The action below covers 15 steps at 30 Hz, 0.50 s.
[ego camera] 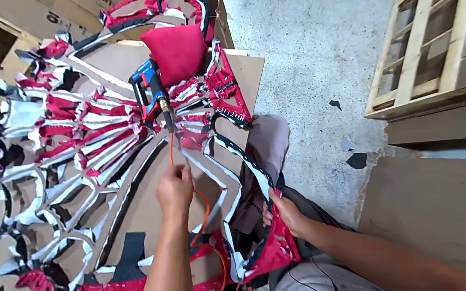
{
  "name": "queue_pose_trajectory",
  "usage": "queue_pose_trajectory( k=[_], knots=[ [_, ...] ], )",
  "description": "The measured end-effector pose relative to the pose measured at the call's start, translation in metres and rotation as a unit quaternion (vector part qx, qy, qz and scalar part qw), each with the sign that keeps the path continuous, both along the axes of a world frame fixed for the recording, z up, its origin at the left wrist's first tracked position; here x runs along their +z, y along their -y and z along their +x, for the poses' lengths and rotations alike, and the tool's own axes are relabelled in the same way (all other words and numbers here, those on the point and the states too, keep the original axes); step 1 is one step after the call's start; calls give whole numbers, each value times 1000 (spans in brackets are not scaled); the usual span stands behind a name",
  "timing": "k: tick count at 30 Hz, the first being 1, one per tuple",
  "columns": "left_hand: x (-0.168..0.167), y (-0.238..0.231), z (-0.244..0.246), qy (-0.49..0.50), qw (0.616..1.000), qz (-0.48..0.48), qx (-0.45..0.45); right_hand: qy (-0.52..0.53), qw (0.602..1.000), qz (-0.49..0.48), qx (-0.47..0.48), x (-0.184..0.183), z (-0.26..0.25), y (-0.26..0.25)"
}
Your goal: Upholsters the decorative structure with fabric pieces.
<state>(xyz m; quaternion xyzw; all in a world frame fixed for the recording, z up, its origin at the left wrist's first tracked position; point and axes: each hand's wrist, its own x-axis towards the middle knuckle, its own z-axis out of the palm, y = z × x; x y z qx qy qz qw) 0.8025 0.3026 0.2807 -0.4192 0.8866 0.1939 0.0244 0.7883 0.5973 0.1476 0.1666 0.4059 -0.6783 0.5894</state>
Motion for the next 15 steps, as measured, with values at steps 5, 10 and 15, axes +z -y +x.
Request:
queue_pose_trajectory(
  k=[5,10,15],
  knots=[
    [-25,94,-133,1,998,-67,2,17,1000,5,4,6,-7,3],
    [-111,219,-184,71,968,-196,-140,17,1000,-18,-8,-3,-8,0],
    [-43,138,-215,285,953,-83,-63,14,999,-29,-4,-5,-3,-2]
  ],
)
